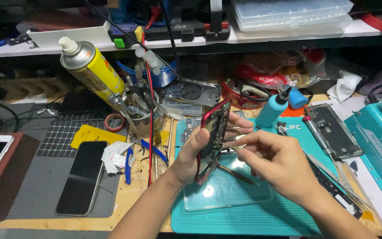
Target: The person repairs a disassembled red smartphone at a workbench. They hold the phone chassis in one hand and use a screwdriver to unscrew and pry internal components, at times using tweezers to handle small parts inside the housing, working on different areas of the board and frame throughout the clip.
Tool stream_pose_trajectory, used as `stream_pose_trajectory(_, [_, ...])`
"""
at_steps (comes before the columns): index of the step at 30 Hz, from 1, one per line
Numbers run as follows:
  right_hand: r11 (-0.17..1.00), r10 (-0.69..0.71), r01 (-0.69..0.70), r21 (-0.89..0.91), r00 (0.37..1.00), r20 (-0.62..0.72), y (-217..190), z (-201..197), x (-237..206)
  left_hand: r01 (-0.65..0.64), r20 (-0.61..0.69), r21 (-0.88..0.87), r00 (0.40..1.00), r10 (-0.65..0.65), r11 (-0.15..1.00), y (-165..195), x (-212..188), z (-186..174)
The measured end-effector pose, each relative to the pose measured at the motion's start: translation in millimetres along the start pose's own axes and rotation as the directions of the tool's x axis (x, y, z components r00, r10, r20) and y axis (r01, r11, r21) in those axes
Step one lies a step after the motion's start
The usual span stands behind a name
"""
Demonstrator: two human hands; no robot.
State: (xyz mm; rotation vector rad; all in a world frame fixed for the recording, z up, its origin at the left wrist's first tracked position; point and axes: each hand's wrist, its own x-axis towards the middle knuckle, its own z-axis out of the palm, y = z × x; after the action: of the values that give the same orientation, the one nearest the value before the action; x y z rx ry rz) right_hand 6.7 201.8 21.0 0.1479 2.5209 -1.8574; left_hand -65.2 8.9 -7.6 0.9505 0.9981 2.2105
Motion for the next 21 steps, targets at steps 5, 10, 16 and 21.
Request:
stream_pose_trajectory(5, [0.991,0.111,-0.115,0.065,0.992,0.062,-0.9,-3.9,3.3,0.008,0.008,-0.127,1.0,-0.007,0.992,-5.5,-3.6,-6.4])
stream_pose_trajectory(10, [0.975,0.148,-0.155,0.162,0.988,0.052,0.8,7.4,-0.9,0.006,-0.001,-0.135,1.0,-0.007,0.991,0.3,-4.3,-8.7])
stream_pose_trajectory(16, [0.975,0.143,-0.141,0.17,0.99,0.001,-4.2,7.1,-8.7,0.009,0.027,-0.126,1.0,-0.006,0.992,8.3,-3.7,-1.3])
stream_pose_trajectory(21, [0.915,-0.355,0.335,-0.225,0.933,-0.055,-12.4,11.9,-20.2,-0.01,0.026,-0.066,1.0,0.011,0.998,16.1,-5.7,6.9])
